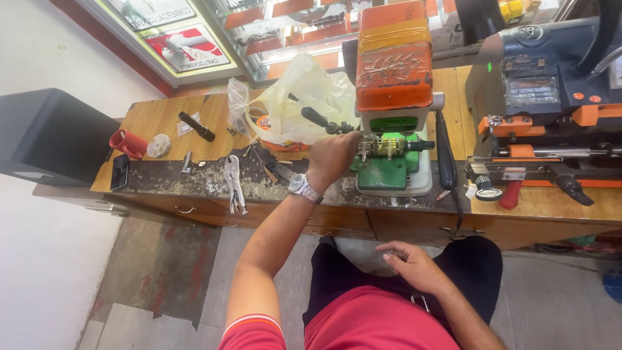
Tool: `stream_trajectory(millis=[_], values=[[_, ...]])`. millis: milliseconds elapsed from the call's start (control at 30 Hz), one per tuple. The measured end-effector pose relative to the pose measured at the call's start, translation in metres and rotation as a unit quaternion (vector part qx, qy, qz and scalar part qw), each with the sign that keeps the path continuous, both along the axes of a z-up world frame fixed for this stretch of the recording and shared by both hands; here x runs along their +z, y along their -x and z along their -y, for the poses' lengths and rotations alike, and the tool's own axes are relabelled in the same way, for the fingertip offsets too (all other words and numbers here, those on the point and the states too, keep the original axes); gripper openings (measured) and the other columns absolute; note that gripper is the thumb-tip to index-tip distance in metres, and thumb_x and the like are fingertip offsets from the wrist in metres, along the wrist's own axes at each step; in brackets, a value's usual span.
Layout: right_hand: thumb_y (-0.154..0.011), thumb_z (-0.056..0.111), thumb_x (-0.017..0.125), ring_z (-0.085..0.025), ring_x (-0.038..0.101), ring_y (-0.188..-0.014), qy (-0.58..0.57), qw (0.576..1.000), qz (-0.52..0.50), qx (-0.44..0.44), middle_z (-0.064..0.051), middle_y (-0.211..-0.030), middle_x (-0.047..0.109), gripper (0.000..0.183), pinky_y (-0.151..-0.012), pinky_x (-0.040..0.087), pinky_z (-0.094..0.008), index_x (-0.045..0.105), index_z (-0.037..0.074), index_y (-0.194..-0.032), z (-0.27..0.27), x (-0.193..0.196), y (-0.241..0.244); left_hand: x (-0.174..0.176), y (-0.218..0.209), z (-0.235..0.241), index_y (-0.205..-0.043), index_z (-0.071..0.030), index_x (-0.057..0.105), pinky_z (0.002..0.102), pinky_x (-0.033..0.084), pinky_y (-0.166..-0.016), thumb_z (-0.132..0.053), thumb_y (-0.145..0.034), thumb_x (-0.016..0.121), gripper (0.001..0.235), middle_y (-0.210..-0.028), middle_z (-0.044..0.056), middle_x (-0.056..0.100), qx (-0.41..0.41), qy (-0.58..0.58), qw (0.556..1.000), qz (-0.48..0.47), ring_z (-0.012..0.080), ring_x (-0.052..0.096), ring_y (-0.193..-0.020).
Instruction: A locksmith duplicates a key by clamping an original and a blank into a machine and tracing the profile.
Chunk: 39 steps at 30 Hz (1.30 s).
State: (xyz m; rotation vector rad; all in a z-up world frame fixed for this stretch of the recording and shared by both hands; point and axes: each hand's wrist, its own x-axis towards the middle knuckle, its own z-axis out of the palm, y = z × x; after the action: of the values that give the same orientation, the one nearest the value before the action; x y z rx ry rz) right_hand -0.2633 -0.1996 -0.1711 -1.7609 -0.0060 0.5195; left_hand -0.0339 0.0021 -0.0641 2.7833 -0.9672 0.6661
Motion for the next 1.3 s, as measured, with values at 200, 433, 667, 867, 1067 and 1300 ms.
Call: stream_trajectory(millis=[200,433,667,867,1067,1300], values=[[-0.094,0.029,0.066,-0.01,0.058,-0.059,0.021,1.0,-0.018,0.008,0.002,-0.061,0.058,0.031,-0.061,0.046,-0.026,0.082,0.021,-0.119,0.001,-0.003,0.003,-0.008,-0.012,0.004,-0.102,-0.021,0.078,0.017,0.034,-0.032,-0.034,-0.104,0.06,0.022,-0.061,-0.007,0.072,-0.021,0.014,1.0,-0.008,0.0044,0.055,-0.039],[-0.095,0.027,0.065,-0.01,0.059,-0.061,0.038,0.998,-0.056,-0.003,0.002,-0.063,0.057,0.031,-0.06,0.046,-0.027,0.082,0.023,-0.121,0.002,0.001,0.004,-0.008,-0.017,0.002,-0.092,-0.021,0.075,0.02,0.039,-0.032,-0.035,-0.106,0.058,0.025,-0.054,-0.006,0.065,-0.027,-0.018,0.999,0.001,0.0057,0.057,-0.04],[-0.096,0.029,0.065,-0.01,0.059,-0.062,0.036,0.997,-0.064,0.014,0.003,-0.064,0.058,0.032,-0.059,0.046,-0.026,0.081,0.023,-0.123,-0.006,0.005,0.005,-0.008,-0.022,0.003,-0.097,-0.021,0.075,0.016,0.035,-0.032,-0.034,-0.105,0.06,0.021,-0.052,-0.009,0.062,-0.046,-0.046,0.998,-0.011,0.0021,0.053,-0.038],[-0.096,0.028,0.065,-0.01,0.056,-0.061,0.046,0.996,-0.08,0.007,0.002,-0.062,0.054,0.032,-0.057,0.044,-0.027,0.081,0.024,-0.123,-0.004,0.011,0.006,-0.004,-0.019,0.004,-0.085,-0.021,0.072,0.021,0.042,-0.031,-0.031,-0.105,0.062,0.025,-0.051,-0.008,0.061,-0.051,-0.068,0.996,0.02,0.0054,0.056,-0.04],[-0.096,0.028,0.065,-0.01,0.057,-0.06,0.035,0.997,-0.07,0.009,0.002,-0.061,0.056,0.032,-0.058,0.045,-0.026,0.081,0.023,-0.122,-0.004,-0.002,0.005,-0.006,-0.022,0.004,-0.079,-0.02,0.067,0.02,0.041,-0.032,-0.031,-0.107,0.059,0.031,-0.048,-0.007,0.054,-0.059,-0.079,0.995,0.013,0.0055,0.053,-0.038],[-0.096,0.025,0.064,-0.01,0.057,-0.06,0.021,0.997,-0.074,0.0,0.002,-0.062,0.056,0.033,-0.057,0.045,-0.026,0.081,0.02,-0.123,-0.003,0.002,0.003,0.014,-0.015,-0.003,-0.122,-0.022,0.073,0.018,0.039,-0.03,-0.023,-0.105,0.056,0.024,-0.054,-0.007,0.066,-0.052,-0.066,0.996,-0.041,0.0052,0.06,-0.042]])
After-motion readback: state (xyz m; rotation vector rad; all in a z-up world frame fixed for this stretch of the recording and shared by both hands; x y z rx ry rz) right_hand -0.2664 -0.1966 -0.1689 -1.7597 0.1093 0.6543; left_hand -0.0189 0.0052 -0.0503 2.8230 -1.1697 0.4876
